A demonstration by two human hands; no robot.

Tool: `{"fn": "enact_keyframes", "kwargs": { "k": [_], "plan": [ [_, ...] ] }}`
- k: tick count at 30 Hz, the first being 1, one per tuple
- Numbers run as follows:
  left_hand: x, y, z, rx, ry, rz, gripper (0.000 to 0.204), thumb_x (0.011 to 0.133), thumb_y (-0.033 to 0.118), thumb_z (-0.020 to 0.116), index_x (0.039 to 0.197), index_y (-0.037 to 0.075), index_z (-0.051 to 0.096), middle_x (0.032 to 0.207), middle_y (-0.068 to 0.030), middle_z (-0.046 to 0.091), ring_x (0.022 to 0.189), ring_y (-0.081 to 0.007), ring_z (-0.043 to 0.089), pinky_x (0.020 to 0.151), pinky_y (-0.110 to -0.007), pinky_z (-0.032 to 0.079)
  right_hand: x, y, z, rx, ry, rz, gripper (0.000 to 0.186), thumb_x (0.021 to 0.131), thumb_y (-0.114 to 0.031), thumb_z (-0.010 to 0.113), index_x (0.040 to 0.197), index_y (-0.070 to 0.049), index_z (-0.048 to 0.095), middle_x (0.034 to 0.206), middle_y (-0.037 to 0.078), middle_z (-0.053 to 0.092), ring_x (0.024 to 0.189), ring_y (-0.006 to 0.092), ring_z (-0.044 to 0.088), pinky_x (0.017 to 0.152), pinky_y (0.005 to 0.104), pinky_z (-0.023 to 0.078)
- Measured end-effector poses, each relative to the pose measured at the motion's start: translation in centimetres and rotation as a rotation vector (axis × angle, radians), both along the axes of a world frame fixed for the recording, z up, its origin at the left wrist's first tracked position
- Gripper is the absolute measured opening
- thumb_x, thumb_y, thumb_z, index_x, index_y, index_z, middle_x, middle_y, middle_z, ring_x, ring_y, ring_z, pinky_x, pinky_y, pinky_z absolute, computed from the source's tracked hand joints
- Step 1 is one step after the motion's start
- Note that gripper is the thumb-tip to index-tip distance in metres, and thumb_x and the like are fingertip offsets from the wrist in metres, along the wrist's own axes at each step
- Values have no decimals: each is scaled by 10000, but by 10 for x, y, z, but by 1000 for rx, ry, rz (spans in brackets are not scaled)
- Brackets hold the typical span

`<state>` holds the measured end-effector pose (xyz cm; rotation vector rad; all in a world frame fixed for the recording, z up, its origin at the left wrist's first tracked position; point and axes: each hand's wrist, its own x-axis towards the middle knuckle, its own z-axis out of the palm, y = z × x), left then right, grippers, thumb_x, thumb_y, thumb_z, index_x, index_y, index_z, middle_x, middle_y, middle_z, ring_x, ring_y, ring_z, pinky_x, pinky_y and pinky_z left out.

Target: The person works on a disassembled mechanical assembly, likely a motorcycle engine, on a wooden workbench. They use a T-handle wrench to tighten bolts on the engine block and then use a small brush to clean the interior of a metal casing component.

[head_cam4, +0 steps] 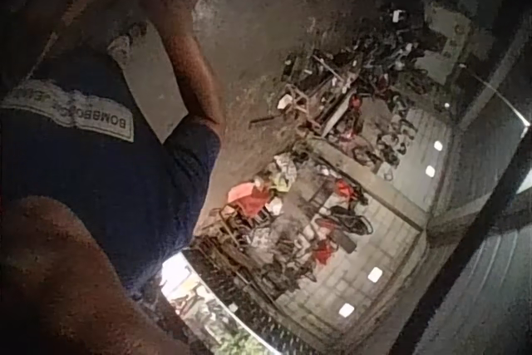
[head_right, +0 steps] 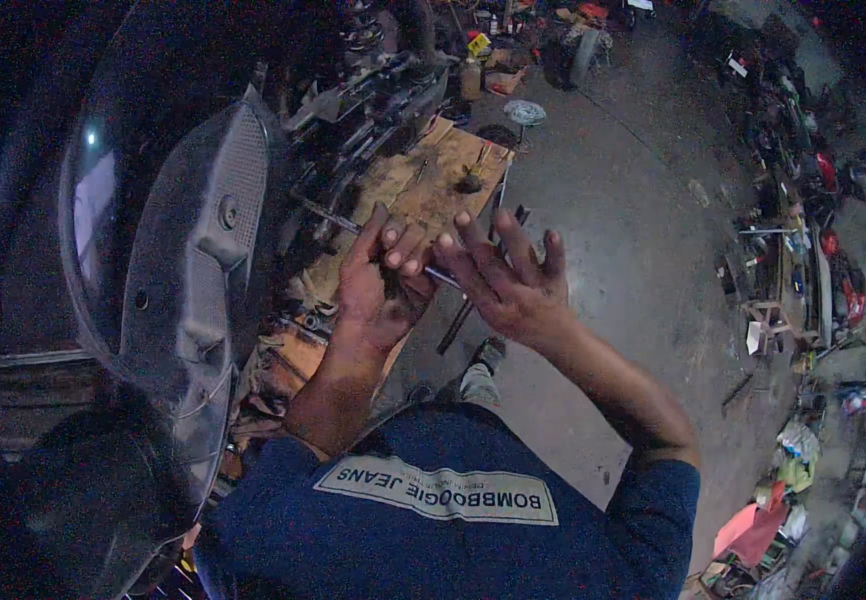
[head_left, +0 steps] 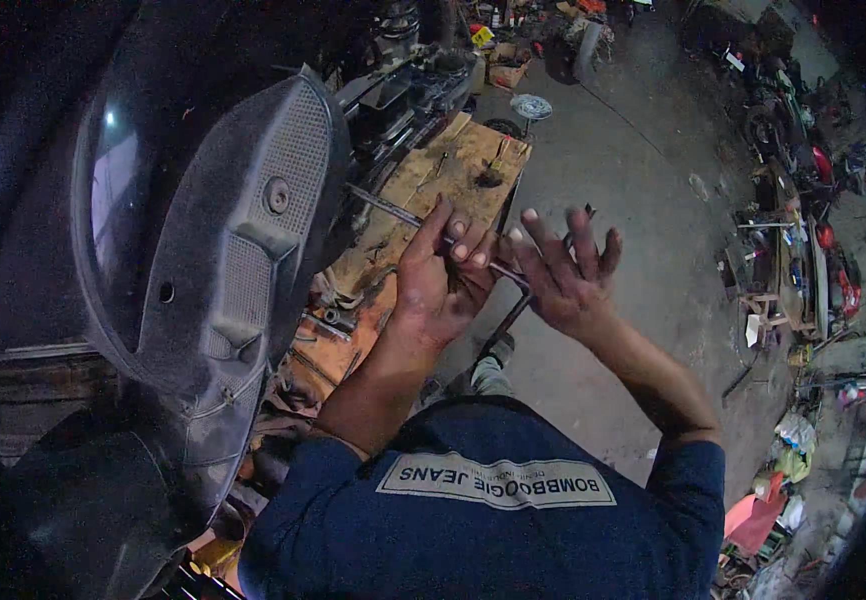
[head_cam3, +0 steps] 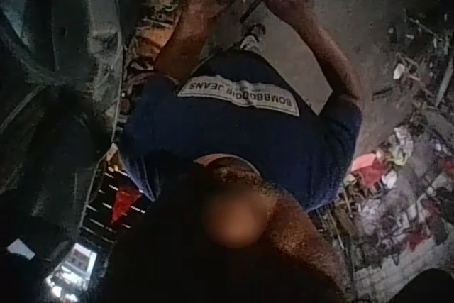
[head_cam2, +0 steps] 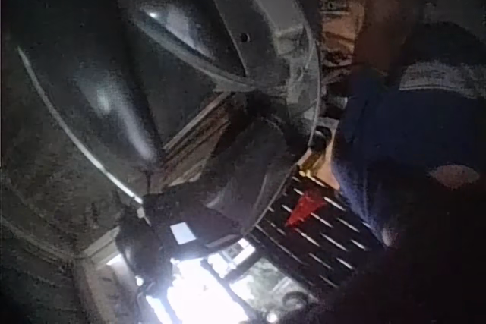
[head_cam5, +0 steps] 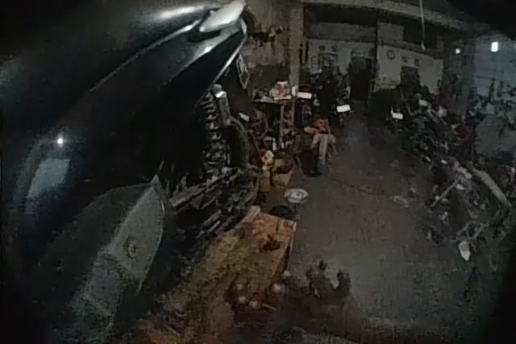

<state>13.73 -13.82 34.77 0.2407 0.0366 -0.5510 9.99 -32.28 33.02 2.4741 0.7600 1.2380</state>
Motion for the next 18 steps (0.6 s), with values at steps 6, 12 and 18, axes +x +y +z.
{"fn": "enact_keyframes", "kwargs": {
  "k": [6, 12, 18],
  "plan": [
    [-1, -4, -6, 52, 73, 131, 290, 1007, 293, 456, 946, 24, 548, 814, -74, 563, 808, -233, 596, 855, -371, 506, 15, 3, 22, 91, 34, 137, 360, 782, -290, 646, 1120, -170, 674, 787, -19, 613, 954, 167, 592, 1109, 505, 302],
    [-2, -3, -8, 63, 17, 93, 328, 1016, 273, 413, 1104, -9, 556, 1004, -127, 615, 1025, -284, 601, 986, -442, 468, 31, -6, 20, 72, -7, 364, 171, 722, -243, 674, 853, -133, 661, 660, -9, 506, 722, 165, 525, 868, 425, 472],
    [-1, 0, -9, 10, -20, 31, 379, 1028, 292, 369, 1174, -7, 550, 1111, -148, 617, 1139, -307, 568, 1000, -476, 461, 38, -10, 32, -36, -22, 432, 127, 603, -229, 609, 706, -155, 589, 611, -26, 495, 628, 162, 501, 674, 340, 468]
  ]
}}
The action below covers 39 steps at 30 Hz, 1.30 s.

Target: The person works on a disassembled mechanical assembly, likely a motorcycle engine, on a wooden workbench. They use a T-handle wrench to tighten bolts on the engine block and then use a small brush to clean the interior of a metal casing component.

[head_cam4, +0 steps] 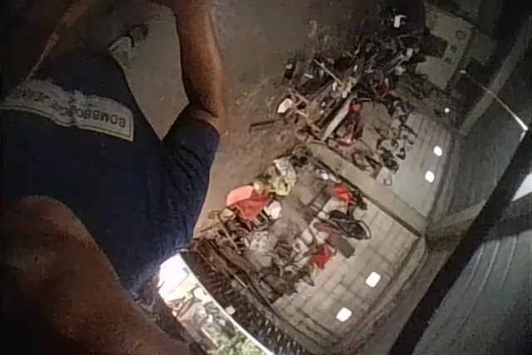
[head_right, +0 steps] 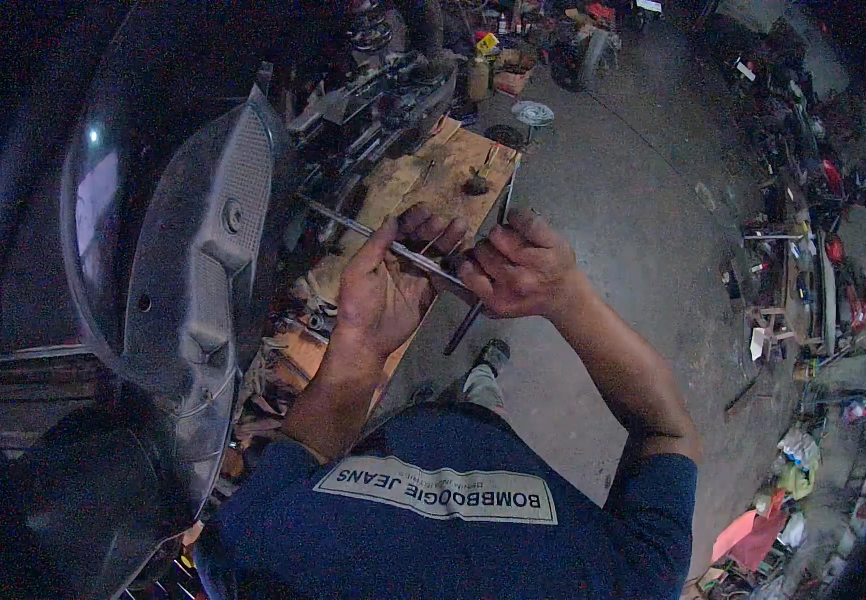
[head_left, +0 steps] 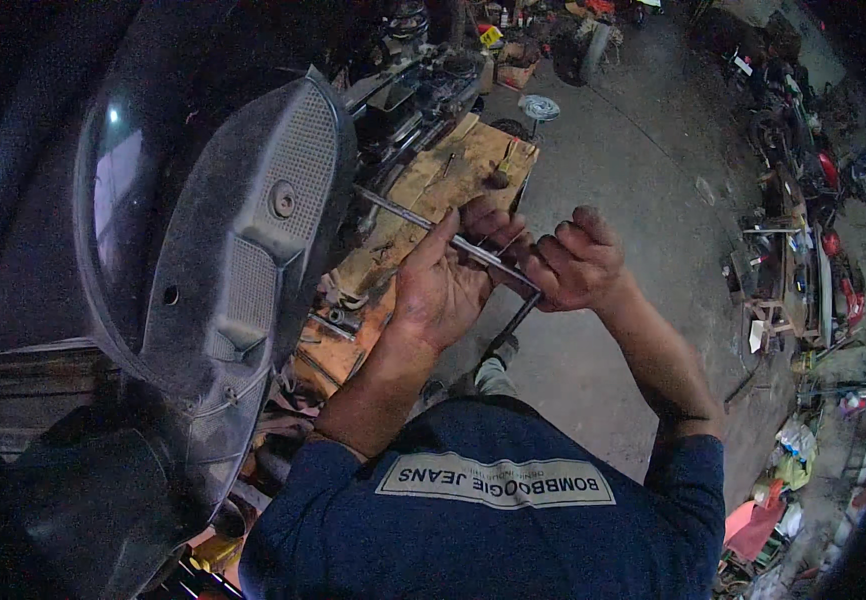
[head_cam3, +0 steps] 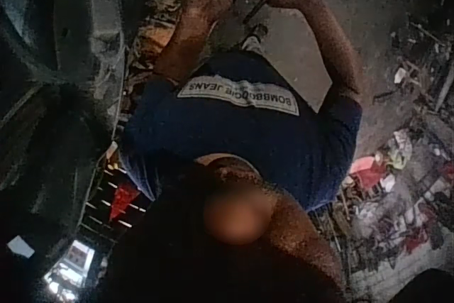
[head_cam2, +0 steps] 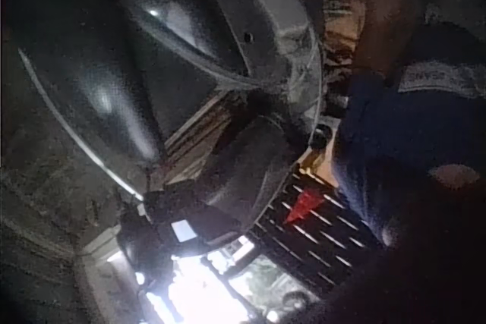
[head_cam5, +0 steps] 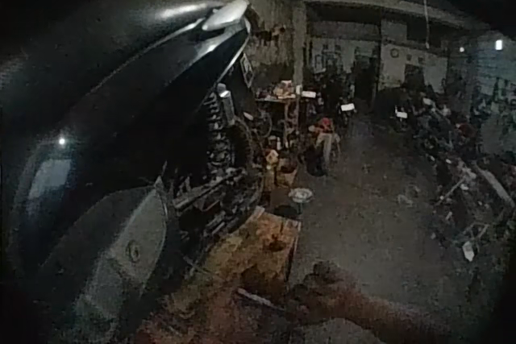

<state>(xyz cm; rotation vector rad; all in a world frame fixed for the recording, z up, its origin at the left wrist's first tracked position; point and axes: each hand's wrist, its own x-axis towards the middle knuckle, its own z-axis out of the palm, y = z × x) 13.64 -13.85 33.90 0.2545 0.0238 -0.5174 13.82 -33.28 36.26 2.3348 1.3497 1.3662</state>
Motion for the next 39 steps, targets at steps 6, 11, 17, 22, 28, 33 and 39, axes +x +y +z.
{"fn": "enact_keyframes", "kwargs": {
  "k": [6, 11, 17, 22, 28, 33, 39],
  "plan": [
    [3, 2, 3, -28, -33, -57, 410, 1032, 315, 346, 1207, 7, 553, 1151, -140, 620, 1196, -296, 547, 978, -489, 477, 9, -3, 8, 0, 102, 63, 233, 487, -248, 577, 698, -154, 605, 604, -31, 519, 650, 155, 535, 583, 326, 438],
    [3, 4, 0, -69, -36, -85, 417, 1032, 322, 338, 1200, 11, 559, 1159, -141, 626, 1207, -298, 543, 976, -467, 484, 10, 5, 12, 62, 40, 85, 323, 412, -252, 516, 702, -153, 617, 590, -36, 506, 624, 152, 527, 550, 323, 419],
    [2, 4, 0, -62, -40, -88, 415, 1030, 315, 343, 1204, 5, 556, 1151, -146, 632, 1206, -301, 545, 987, -453, 479, 11, 0, 3, 74, 41, 96, 375, 399, -266, 511, 731, -143, 636, 582, -37, 499, 620, 158, 523, 536, 330, 413],
    [2, 5, -1, -97, -25, -95, 426, 1025, 328, 359, 1213, -6, 545, 1143, -152, 633, 1194, -305, 552, 1001, -443, 470, 12, -5, 4, 12, 109, 87, 392, 414, -270, 532, 767, -145, 647, 582, -49, 501, 617, 156, 517, 556, 330, 426],
    [1, 6, -6, 0, -41, -44, 430, 1022, 334, 375, 1215, -7, 550, 1149, -151, 630, 1170, -292, 566, 1013, -422, 461, -11, -1, -13, 149, 99, -115, 237, 775, -322, 671, 914, -135, 712, 944, 76, 604, 969, 230, 563, 963, 473, 392],
    [-11, -31, -38, 323, -98, -56, 397, 1032, 285, 374, 1268, 0, 517, 1165, -122, 619, 1117, -234, 587, 1017, -378, 457, -33, -34, -52, 325, 213, -391, 434, 805, -478, 661, 1132, -193, 679, 1343, 167, 465, 1304, 345, 357, 1092, 545, 237],
    [-16, -68, -89, 325, -123, -426, 374, 1039, 234, 375, 1363, 62, 448, 1138, -121, 613, 1070, -212, 614, 969, -356, 489, -59, -68, -116, 1138, 888, -229, 414, 931, -369, 559, 1157, -28, 619, 1246, 214, 537, 1164, 359, 524, 981, 441, 408]
  ]
}}
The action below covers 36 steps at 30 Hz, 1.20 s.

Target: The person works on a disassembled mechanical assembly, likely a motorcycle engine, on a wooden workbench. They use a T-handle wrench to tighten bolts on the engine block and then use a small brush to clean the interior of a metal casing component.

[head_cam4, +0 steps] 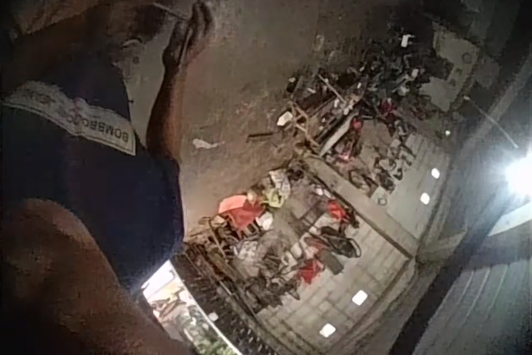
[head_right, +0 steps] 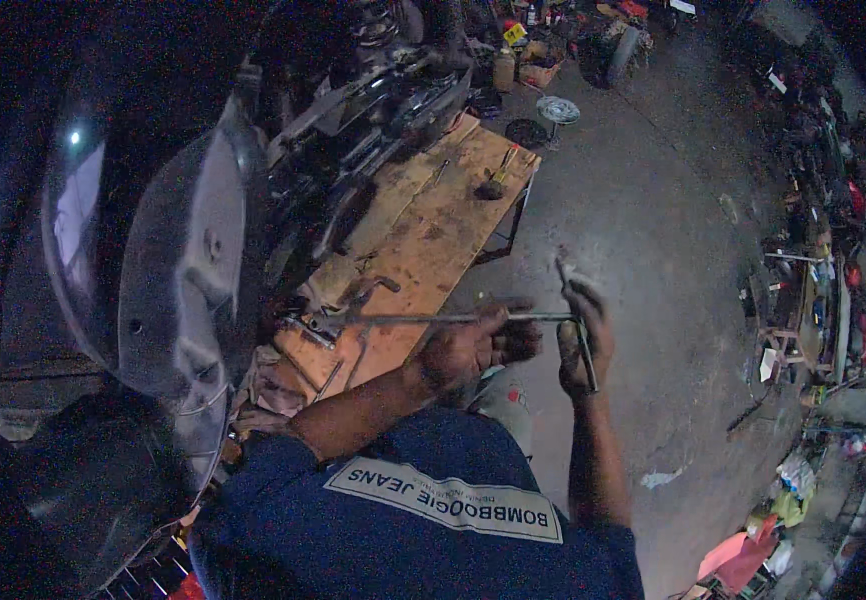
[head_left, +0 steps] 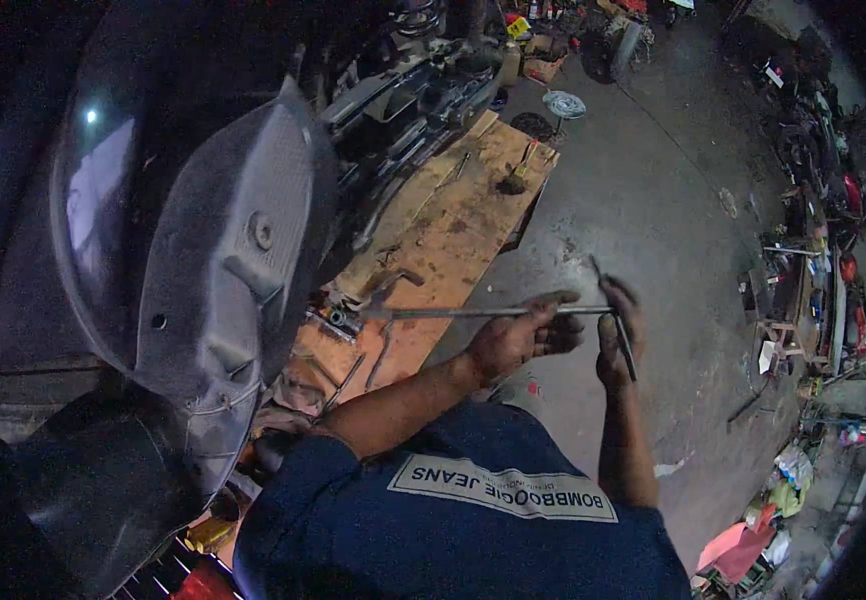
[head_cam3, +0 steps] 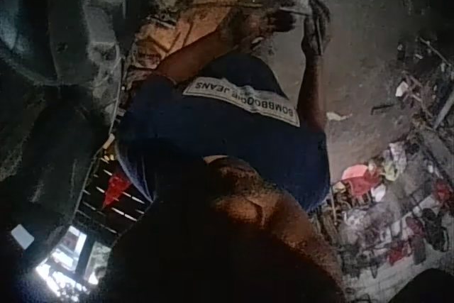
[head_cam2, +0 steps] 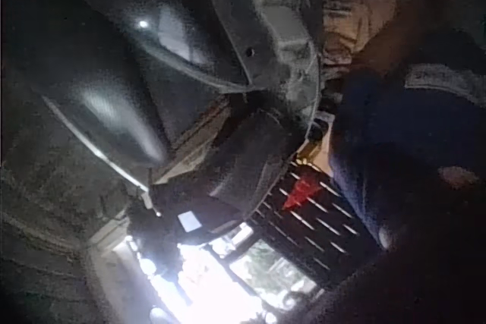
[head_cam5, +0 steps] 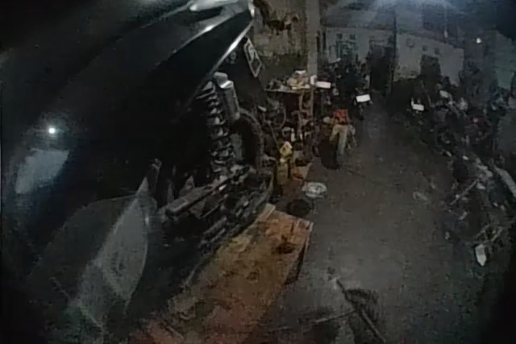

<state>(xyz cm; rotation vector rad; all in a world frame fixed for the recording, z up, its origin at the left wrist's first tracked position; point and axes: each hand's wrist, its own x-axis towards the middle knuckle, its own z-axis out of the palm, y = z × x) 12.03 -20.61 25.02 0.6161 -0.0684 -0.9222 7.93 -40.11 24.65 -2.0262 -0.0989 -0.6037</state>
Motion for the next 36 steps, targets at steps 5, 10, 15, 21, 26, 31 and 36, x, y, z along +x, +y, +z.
{"fn": "enact_keyframes", "kwargs": {
  "k": [5, 10, 15, 21, 26, 31, 36],
  "plan": [
    [4, -22, -70, 204, 199, 27, 395, 1023, 325, 414, 1281, 37, 491, 1015, -135, 643, 945, -241, 657, 869, -375, 532, 0, -16, -48, 106, 486, -27, 221, 958, -161, 548, 1051, 19, 636, 956, 154, 672, 857, 232, 631, 781, 355, 488],
    [31, -26, -124, 392, 470, 294, 376, 1012, 345, 431, 1168, 17, 525, 938, -144, 644, 800, -266, 643, 748, -394, 540, 41, -45, -111, 233, 698, 147, 294, 968, -189, 563, 1145, 42, 601, 945, 115, 685, 870, 168, 633, 801, 308, 498],
    [54, -29, -145, 325, 621, 656, 336, 1001, 344, 441, 1037, 28, 548, 832, -126, 616, 717, -264, 604, 674, -392, 519, 101, -86, -89, 136, 717, 374, 312, 953, -197, 584, 1149, 46, 596, 951, 143, 689, 893, 173, 647, 798, 314, 506],
    [87, -42, -139, 136, 590, 1052, 288, 986, 324, 460, 1003, 52, 552, 780, -108, 608, 696, -245, 597, 663, -386, 503, 168, -138, -84, -210, 772, 546, 288, 925, -238, 603, 1111, -19, 633, 1006, 212, 686, 953, 314, 682, 819, 361, 518],
    [108, -21, -165, 184, 648, 1095, 237, 973, 289, 470, 1028, 91, 588, 824, -98, 650, 715, -242, 618, 696, -409, 521, 204, -137, -97, -349, 614, 614, 277, 921, -244, 586, 1092, -34, 643, 977, 212, 685, 921, 363, 672, 791, 407, 526],
    [119, 8, -185, 80, 607, 1122, 267, 965, 326, 481, 999, 93, 607, 853, -92, 657, 729, -248, 628, 705, -411, 526, 220, -98, -90, -380, 681, 606, 293, 909, -247, 621, 1118, -41, 633, 943, 203, 693, 891, 324, 684, 761, 380, 523],
    [149, 21, -180, 141, 668, 1127, 271, 960, 331, 518, 983, 78, 614, 846, -86, 645, 745, -244, 623, 674, -400, 513, 250, -79, -114, -444, 615, 660, 311, 912, -304, 606, 1055, -32, 656, 869, 185, 701, 810, 315, 696, 730, 383, 532]
  ]
}}
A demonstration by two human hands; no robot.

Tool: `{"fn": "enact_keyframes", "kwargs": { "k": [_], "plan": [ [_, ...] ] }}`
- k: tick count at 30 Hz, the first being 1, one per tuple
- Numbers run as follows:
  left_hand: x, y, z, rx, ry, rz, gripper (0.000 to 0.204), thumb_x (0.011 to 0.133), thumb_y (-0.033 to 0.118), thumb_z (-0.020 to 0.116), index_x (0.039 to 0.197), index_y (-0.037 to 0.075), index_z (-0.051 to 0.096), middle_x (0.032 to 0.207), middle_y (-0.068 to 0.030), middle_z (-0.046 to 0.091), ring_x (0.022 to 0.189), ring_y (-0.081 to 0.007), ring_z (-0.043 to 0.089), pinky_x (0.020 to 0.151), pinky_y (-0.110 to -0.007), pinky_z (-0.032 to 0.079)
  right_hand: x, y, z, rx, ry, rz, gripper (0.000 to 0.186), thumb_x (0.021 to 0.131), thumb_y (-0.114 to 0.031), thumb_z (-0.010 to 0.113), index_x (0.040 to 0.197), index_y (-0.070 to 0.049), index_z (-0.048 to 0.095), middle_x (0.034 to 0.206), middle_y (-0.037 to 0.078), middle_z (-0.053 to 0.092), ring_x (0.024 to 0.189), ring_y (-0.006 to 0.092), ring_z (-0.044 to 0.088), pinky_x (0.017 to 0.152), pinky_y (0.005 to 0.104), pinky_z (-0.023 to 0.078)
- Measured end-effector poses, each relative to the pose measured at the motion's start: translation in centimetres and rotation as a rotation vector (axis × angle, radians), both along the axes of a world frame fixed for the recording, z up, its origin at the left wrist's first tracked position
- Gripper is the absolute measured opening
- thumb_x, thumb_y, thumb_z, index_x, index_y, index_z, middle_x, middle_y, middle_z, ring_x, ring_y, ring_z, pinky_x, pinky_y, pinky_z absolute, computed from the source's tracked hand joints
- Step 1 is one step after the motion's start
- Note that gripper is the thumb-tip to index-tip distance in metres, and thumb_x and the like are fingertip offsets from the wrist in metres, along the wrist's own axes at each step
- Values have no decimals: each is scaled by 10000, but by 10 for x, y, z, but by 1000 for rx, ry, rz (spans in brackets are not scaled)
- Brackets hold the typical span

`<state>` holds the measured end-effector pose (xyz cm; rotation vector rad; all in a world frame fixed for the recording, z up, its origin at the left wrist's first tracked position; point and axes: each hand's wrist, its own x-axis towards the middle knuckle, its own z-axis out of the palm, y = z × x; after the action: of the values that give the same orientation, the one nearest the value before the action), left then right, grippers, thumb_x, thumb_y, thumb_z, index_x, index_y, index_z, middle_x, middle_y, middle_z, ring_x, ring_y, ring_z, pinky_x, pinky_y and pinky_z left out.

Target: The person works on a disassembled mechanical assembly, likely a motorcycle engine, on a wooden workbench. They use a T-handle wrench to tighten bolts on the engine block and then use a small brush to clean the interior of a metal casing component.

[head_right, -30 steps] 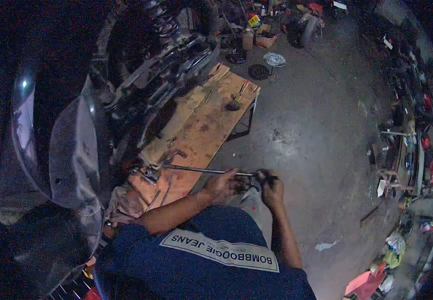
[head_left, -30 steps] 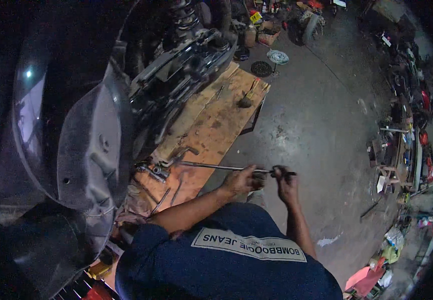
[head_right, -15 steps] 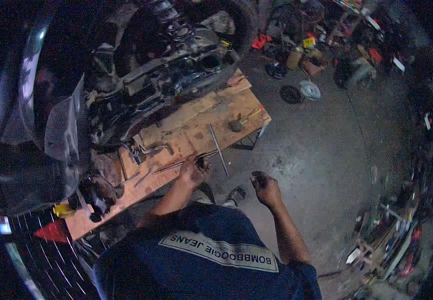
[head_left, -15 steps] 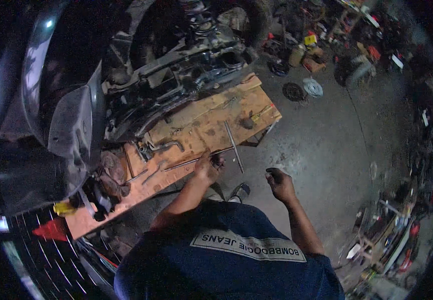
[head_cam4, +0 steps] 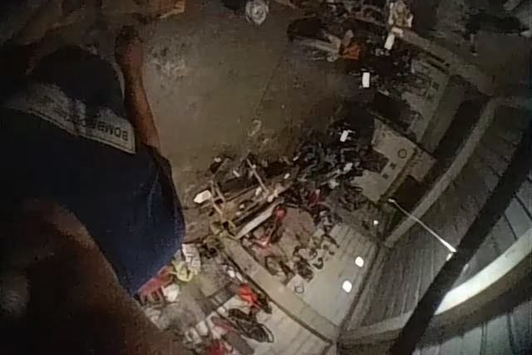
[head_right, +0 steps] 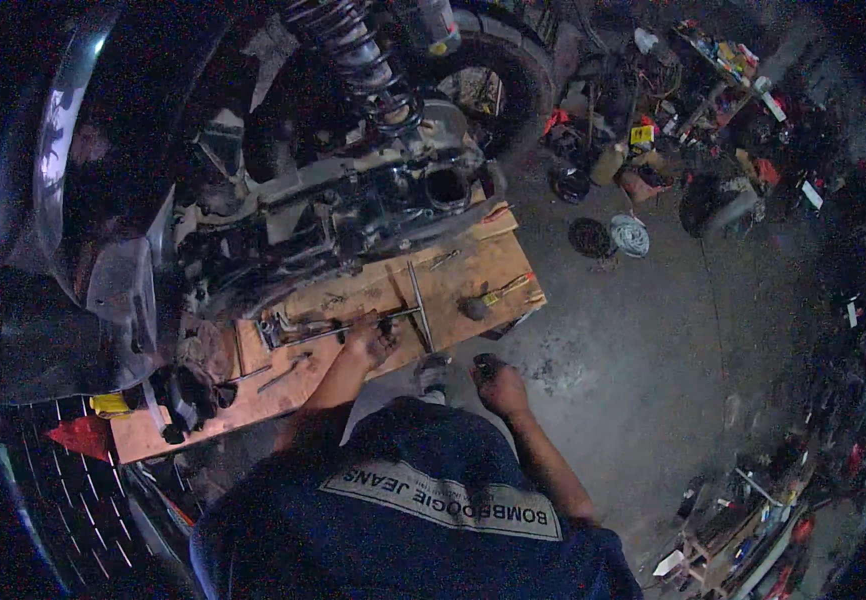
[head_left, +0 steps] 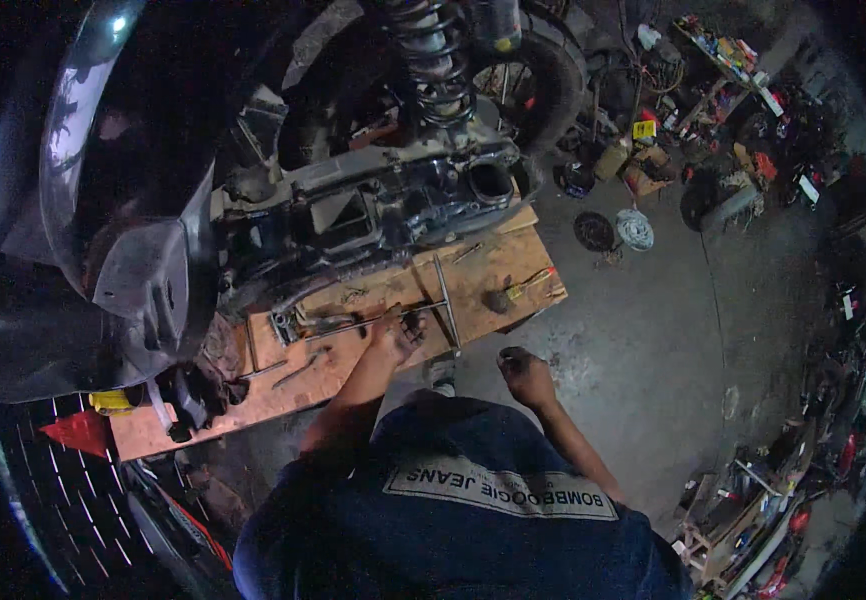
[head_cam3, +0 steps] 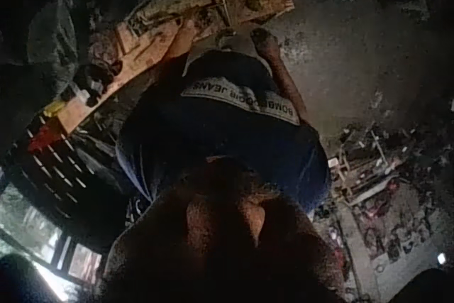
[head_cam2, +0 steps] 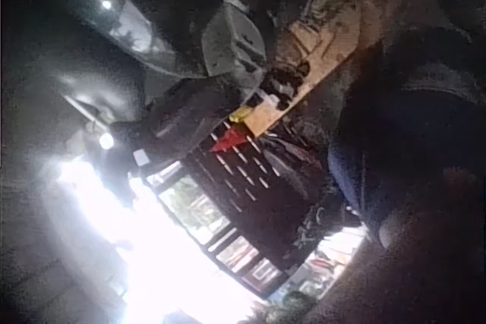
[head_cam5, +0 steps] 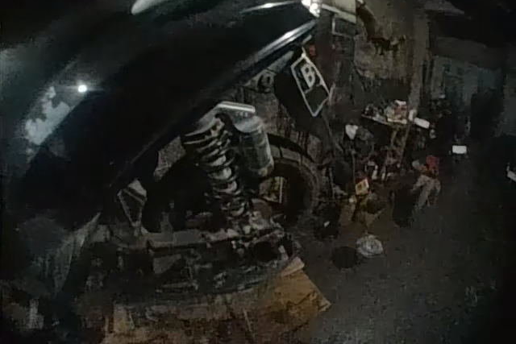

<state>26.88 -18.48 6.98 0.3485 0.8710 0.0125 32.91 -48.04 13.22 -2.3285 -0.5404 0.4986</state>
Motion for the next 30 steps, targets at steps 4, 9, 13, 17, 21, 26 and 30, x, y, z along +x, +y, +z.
{"fn": "enact_keyframes", "kwargs": {
  "k": [4, 9, 13, 17, 21, 26, 30],
  "plan": [
    [29, 5, 2, 188, 76, -101, 246, 965, 314, 512, 1020, 91, 598, 856, -78, 641, 718, -224, 607, 646, -400, 499, 46, 11, -20, -91, -5, -137, 364, 927, -367, 567, 967, -21, 673, 744, 148, 697, 701, 300, 696, 690, 384, 535],
    [68, 16, 3, 205, -43, -40, 248, 973, 302, 492, 1079, 101, 592, 873, -64, 642, 675, -204, 588, 613, -403, 493, 101, 45, 7, -172, 88, -151, 518, 932, -484, 509, 896, 7, 672, 612, 142, 660, 590, 260, 682, 613, 414, 534],
    [86, 48, -64, 102, -65, -12, 277, 930, 315, 559, 1104, 103, 592, 1016, -77, 632, 818, -241, 625, 711, -461, 530, 135, 64, -7, -96, 62, -60, 541, 910, -521, 522, 1036, -13, 657, 754, 158, 692, 744, 315, 696, 713, 433, 534],
    [110, 51, -55, 71, -192, 41, 327, 913, 318, 569, 1147, 90, 571, 1060, -106, 616, 883, -277, 614, 764, -473, 519, 154, 53, -58, -2, -101, -64, 489, 888, -466, 585, 1099, -28, 640, 937, 182, 693, 855, 331, 688, 741, 435, 525],
    [106, 50, -53, 75, -294, 129, 383, 895, 320, 579, 1189, 76, 551, 1105, -135, 601, 948, -313, 602, 817, -484, 507, 162, 53, -61, -155, 72, -44, 479, 840, -480, 638, 1032, -43, 680, 907, 184, 700, 830, 336, 683, 728, 434, 521],
    [77, 19, -45, 120, -372, 239, 457, 874, 323, 592, 1241, 60, 526, 1160, -172, 581, 1030, -359, 588, 884, -498, 493, 173, 57, -59, -274, 106, 16, 465, 805, -507, 650, 817, -48, 722, 764, 186, 690, 797, 331, 682, 713, 425, 523],
    [45, -17, -24, 171, -365, 368, 420, 913, 320, 568, 1239, 59, 522, 1137, -145, 591, 1034, -351, 584, 923, -498, 474, 180, 57, -76, -164, 41, 143, 513, 829, -541, 607, 852, -40, 715, 814, 177, 694, 830, 332, 680, 730, 427, 522]
  ]
}}
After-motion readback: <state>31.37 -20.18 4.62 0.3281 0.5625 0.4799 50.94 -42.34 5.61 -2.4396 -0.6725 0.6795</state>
